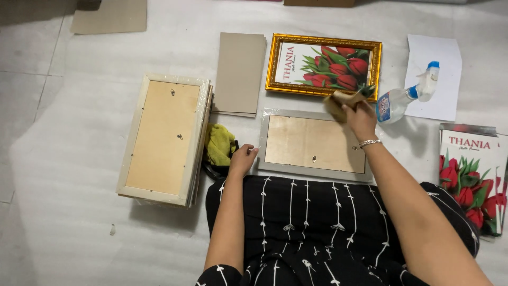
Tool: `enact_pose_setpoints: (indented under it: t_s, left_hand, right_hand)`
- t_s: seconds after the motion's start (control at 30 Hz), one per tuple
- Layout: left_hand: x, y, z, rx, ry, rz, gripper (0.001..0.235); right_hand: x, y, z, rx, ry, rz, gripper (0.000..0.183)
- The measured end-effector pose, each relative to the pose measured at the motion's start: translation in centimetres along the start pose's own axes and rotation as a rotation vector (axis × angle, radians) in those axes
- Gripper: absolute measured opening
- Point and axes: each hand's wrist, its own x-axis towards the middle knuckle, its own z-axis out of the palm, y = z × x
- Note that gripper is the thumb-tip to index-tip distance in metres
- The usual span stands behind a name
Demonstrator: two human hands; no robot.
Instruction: Cleaning picture frames by dusting with a brush and wiping with a cloth
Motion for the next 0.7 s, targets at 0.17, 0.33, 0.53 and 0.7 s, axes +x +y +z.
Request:
enact_pose_setpoints:
  t_s: [0.17,0.33,0.53,0.7]
  left_hand:
    - [-0.1,0.3,-0.2,0.008,-0.027,-0.018,0.051]
    - [-0.2,0.6,-0.4,0.002,-0.038,-0.031,0.051]
    - [0.1,0.1,0.0,-0.026,-0.029,-0.041,0.054]
    - [0.5,-0.2,0.0,-0.005,-0.048,-0.037,0.053]
  right_hand:
    - [-3.1,-8.7,-4.1,0.226,-0.519,0.107,0.063]
    - [-5.9,-11.1,0.7,0.474,-1.055,0.043,0.051]
    - [0.3,-8.8,3.3,0.235,-0.514,0.081,0.063]
    - [0.5,-10.3,4.1,0.259,-0.411,0.11,0.061]
